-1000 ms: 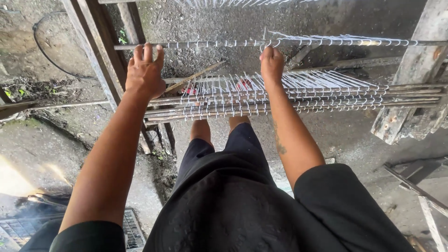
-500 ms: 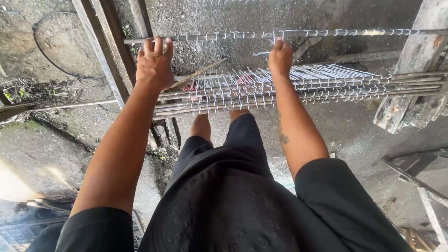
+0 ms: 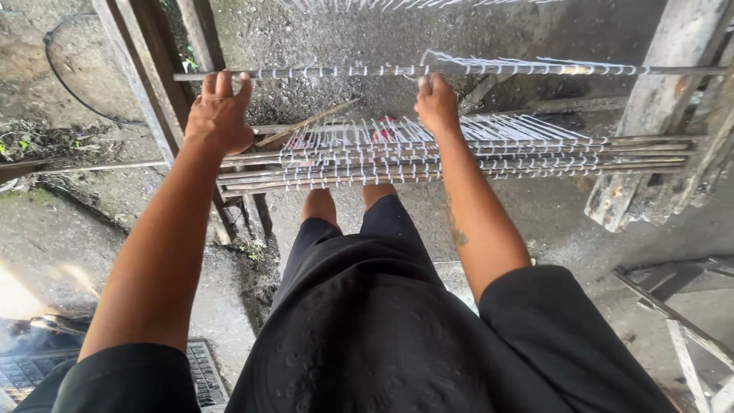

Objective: Manually weaving wire mesh by pulling and interlocking wire strands on a wooden frame.

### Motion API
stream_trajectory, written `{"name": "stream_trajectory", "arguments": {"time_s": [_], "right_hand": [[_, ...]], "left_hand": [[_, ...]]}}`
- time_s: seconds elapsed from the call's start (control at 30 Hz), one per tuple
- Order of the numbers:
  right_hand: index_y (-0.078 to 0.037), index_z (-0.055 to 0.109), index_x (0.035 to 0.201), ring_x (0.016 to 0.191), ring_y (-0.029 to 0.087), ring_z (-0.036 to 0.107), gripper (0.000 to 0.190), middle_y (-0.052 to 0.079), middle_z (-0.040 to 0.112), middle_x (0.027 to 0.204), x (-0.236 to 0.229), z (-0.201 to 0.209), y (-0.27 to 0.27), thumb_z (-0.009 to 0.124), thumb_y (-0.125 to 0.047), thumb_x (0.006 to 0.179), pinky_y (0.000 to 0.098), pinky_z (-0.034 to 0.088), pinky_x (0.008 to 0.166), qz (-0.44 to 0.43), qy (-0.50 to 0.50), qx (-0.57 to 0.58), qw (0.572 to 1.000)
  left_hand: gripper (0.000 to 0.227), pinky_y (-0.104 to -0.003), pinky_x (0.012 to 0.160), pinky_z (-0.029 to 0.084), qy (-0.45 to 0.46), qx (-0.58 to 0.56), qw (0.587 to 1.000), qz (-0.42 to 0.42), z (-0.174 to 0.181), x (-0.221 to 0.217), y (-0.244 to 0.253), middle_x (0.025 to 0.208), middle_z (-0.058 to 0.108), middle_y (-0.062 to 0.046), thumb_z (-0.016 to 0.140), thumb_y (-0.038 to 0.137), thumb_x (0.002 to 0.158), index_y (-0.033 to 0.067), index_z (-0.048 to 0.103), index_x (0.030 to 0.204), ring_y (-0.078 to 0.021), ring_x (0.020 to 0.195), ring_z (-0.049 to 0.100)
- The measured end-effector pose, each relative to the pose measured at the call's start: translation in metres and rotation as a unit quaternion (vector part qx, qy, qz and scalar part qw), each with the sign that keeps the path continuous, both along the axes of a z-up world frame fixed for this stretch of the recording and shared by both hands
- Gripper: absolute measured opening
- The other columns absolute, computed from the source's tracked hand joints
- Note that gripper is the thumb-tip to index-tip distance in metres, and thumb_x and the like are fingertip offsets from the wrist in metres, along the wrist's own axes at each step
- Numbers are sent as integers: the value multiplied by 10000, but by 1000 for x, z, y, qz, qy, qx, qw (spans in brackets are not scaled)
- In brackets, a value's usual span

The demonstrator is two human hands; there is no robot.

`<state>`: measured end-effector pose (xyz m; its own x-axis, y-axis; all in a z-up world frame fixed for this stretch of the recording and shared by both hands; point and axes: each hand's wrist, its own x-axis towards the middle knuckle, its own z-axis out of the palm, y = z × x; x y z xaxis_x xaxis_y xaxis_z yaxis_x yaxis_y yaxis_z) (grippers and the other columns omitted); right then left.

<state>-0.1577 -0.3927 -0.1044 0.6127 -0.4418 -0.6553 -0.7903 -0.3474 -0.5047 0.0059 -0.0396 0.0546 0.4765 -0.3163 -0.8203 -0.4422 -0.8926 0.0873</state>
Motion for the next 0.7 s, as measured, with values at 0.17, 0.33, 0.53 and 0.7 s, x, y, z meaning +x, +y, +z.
{"name": "stream_trajectory", "arguments": {"time_s": [0.17,0.33,0.53,0.7], "right_hand": [[-64,526,1383,739,114,745,355,73,759,1010,-17,48,-27,486,-180,1050,208,554,565,-270,-46,42,961],[-226,525,1496,662,95,674,513,30,744,864,-14,26,-48,414,-76,1019,224,515,520,-289,-124,211,926],[-142,536,698,569,121,421,269,-6,516,646,-12,7,-18,436,-250,923,345,295,518,-159,-111,36,980],[-131,518,697,596,130,458,278,6,520,655,-9,-14,-10,392,-227,925,327,362,524,-123,-89,12,988]], "left_hand": [[981,-542,916,578,15,28,999,31,10,-3,-14,1593,112,-162,589,-84,790,172,127,1617,-403,1469,75],[990,-541,961,566,33,63,996,49,15,-6,-23,1643,-3,-134,546,-96,837,197,48,1640,-378,1497,-40],[1035,-555,1018,511,45,78,994,60,11,-6,-25,1667,-139,-124,546,-105,839,196,-23,1649,-372,1506,-57],[1028,-552,1011,516,40,56,996,64,12,-7,-25,1659,-67,-140,571,-107,806,171,27,1633,-383,1501,-35]]}}
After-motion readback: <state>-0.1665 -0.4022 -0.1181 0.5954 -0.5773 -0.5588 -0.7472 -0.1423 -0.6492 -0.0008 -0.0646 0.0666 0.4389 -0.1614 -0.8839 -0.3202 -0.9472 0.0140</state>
